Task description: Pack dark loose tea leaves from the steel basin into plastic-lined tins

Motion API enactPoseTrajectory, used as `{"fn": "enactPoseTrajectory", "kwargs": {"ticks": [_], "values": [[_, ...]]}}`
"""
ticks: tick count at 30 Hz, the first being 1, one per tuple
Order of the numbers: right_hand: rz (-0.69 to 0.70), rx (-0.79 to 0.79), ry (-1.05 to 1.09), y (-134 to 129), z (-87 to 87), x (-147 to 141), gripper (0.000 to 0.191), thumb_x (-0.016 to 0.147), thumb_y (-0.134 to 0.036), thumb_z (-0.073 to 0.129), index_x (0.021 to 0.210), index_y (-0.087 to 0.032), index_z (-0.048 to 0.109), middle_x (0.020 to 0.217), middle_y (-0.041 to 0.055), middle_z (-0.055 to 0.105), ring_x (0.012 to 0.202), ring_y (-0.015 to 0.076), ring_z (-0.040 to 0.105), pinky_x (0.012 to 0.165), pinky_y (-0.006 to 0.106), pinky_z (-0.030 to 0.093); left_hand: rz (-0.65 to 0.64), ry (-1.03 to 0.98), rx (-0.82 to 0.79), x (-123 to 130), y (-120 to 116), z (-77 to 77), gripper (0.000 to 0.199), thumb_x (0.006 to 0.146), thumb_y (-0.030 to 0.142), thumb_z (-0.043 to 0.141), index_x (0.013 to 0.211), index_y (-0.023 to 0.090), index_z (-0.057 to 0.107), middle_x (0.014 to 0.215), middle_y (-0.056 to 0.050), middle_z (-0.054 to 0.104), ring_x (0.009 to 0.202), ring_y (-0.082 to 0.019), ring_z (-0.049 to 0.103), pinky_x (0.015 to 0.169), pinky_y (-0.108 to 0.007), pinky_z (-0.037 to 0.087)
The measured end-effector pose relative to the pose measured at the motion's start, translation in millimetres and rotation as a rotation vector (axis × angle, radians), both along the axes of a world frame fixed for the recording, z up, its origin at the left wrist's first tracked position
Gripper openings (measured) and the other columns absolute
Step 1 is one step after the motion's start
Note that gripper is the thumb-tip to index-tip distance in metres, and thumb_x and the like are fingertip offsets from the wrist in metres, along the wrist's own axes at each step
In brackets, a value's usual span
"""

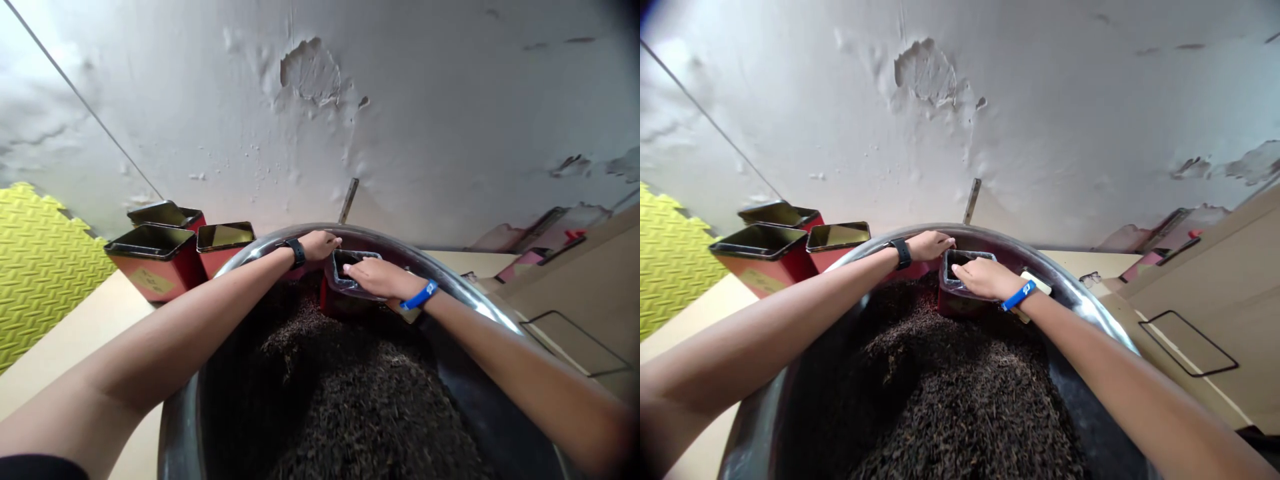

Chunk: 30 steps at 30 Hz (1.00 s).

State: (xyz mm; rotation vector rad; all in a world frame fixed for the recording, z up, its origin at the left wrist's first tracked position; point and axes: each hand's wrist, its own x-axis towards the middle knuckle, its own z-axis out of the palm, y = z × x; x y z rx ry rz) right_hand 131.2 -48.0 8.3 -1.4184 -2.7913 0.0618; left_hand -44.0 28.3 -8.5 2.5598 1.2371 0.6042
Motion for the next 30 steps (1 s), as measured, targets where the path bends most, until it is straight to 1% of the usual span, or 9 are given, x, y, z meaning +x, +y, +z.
{"fn": "enactPoseTrajectory", "kwargs": {"ticks": [4,7,10,13,16,19,21,27,30], "values": [[-0.069,0.130,0.144,-3.5,28.2,10.3,0.055,0.088,-0.047,0.020,0.084,-0.017,0.067,0.082,0.0092,0.066,0.080,0.0192,0.059,0.074,0.031,0.039,0.017,0.002,-0.020,0.8,-1.6,1.8,0.043,0.087,0.040,0.028,0.083,0.014,0.062,0.078,-0.006,0.064,0.067,-0.014,0.053,0.061,-0.023,0.037],[-0.085,0.165,0.228,-5.8,42.3,18.7,0.057,0.088,-0.049,0.018,0.092,-0.020,0.067,0.085,0.0079,0.066,0.083,0.0189,0.059,0.081,0.036,0.038,0.006,-0.008,-0.028,1.7,-3.9,3.0,0.043,0.087,0.040,0.029,0.085,0.014,0.063,0.080,-0.006,0.064,0.069,-0.014,0.054,0.062,-0.023,0.037],[0.001,0.041,0.136,-2.2,29.8,16.8,0.061,0.088,-0.050,0.017,0.082,-0.021,0.069,0.080,0.0065,0.067,0.086,0.0188,0.059,0.098,0.046,0.022,0.007,0.002,-0.032,2.2,-5.9,3.6,0.042,0.087,0.039,0.028,0.088,0.014,0.063,0.081,-0.006,0.064,0.071,-0.014,0.055,0.063,-0.022,0.038],[0.031,-0.070,0.022,4.3,11.8,10.4,0.062,0.088,-0.052,0.018,0.073,-0.020,0.070,0.078,0.0071,0.068,0.086,0.0209,0.059,0.101,0.053,0.007,0.008,-0.001,-0.021,1.5,-5.5,3.9,0.042,0.088,0.038,0.027,0.090,0.014,0.062,0.084,-0.007,0.064,0.074,-0.014,0.055,0.066,-0.023,0.038],[0.014,-0.056,0.039,7.5,15.6,10.8,0.063,0.087,-0.054,0.018,0.075,-0.021,0.070,0.081,0.0063,0.068,0.090,0.0213,0.059,0.101,0.054,0.005,0.024,0.003,-0.010,0.0,-3.5,4.9,0.043,0.087,0.038,0.027,0.090,0.014,0.063,0.084,-0.007,0.064,0.072,-0.014,0.055,0.065,-0.023,0.038],[-0.042,0.076,0.076,5.8,32.9,18.6,0.065,0.087,-0.055,0.015,0.075,-0.021,0.070,0.073,0.0053,0.068,0.084,0.0190,0.060,0.103,0.050,0.004,0.037,-0.012,-0.010,-0.9,-2.0,6.2,0.042,0.087,0.037,0.027,0.090,0.015,0.063,0.085,-0.006,0.064,0.072,-0.014,0.055,0.065,-0.023,0.038],[-0.070,0.123,0.056,4.4,37.1,21.8,0.066,0.087,-0.054,0.014,0.075,-0.021,0.070,0.067,0.0050,0.066,0.079,0.0180,0.061,0.104,0.048,0.003,0.033,-0.023,-0.012,-1.0,-1.6,6.6,0.040,0.087,0.035,0.028,0.090,0.016,0.063,0.086,-0.005,0.065,0.074,-0.013,0.055,0.066,-0.022,0.038],[0.007,0.048,-0.105,4.3,13.9,12.4,0.067,0.087,-0.054,0.018,0.059,-0.017,0.067,0.064,0.0072,0.066,0.075,0.0190,0.061,0.103,0.047,0.009,0.047,-0.015,-0.007,-1.1,-1.2,5.9,0.041,0.087,0.035,0.027,0.089,0.016,0.063,0.083,-0.006,0.064,0.072,-0.014,0.055,0.065,-0.022,0.038],[0.020,0.053,-0.027,5.2,20.8,12.8,0.064,0.087,-0.053,0.018,0.068,-0.019,0.069,0.071,0.0053,0.067,0.080,0.0186,0.061,0.104,0.047,0.006,0.063,-0.010,-0.002,-1.3,-0.8,6.5,0.041,0.086,0.036,0.027,0.088,0.016,0.063,0.084,-0.006,0.064,0.072,-0.014,0.055,0.065,-0.023,0.039]]}}
